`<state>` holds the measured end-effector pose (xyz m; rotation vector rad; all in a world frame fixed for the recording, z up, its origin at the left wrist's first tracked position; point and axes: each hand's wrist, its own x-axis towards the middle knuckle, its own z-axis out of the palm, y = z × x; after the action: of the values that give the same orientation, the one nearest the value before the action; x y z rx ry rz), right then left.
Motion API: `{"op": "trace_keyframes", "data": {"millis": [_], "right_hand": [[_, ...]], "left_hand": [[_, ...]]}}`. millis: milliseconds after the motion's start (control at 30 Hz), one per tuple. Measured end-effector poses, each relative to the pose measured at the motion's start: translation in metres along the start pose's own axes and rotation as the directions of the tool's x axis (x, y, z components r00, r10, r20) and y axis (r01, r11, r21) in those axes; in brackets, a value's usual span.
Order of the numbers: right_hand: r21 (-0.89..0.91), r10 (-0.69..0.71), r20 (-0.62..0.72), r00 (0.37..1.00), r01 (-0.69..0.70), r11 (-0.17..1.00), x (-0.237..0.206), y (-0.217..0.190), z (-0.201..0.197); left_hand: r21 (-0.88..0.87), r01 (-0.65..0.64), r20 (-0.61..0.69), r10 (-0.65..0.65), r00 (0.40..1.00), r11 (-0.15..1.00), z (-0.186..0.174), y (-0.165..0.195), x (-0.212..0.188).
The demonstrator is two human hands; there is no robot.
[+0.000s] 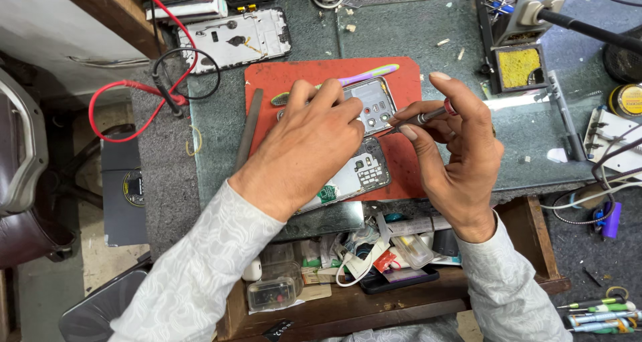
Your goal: The person disassembles a smartphone using a screwdriver and tweezers. They remove screws, detach the battery, separate the screen assembly from the chassis, and peel off internal adhesive films.
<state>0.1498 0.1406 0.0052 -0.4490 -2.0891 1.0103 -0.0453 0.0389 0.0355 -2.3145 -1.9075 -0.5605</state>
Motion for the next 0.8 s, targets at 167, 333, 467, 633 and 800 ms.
{"op": "trace_keyframes", "data": {"millis": [167,333,467,633,800], "right_hand": [[-0.006,0.000,0.032,0.999,0.000,1.000,0.002,0.001,0.003],[-0.034,-0.001,0.047,0.999,0.002,0.999,0.001,0.000,0.005],[-0.076,-0.031,0.047,0.998,0.034,0.997,0.001,0.000,0.007],[-0.133,-0.084,0.047,0.995,0.090,0.987,-0.001,-0.001,0.007],[-0.125,-0.080,0.055,0.995,0.086,0.988,-0.001,0.000,0.007]], "left_hand": [[-0.054,-0.028,0.072,0.032,0.997,0.998,0.002,-0.008,0.002],[-0.071,-0.060,0.053,0.064,0.997,0.996,0.005,-0.013,0.002],[-0.143,-0.068,0.038,0.074,0.997,0.987,0.005,-0.018,0.000],[-0.234,-0.062,-0.042,0.054,0.998,0.970,0.005,-0.025,-0.007],[-0.160,0.076,-0.098,-0.092,0.991,0.984,0.007,-0.036,-0.013]]}}
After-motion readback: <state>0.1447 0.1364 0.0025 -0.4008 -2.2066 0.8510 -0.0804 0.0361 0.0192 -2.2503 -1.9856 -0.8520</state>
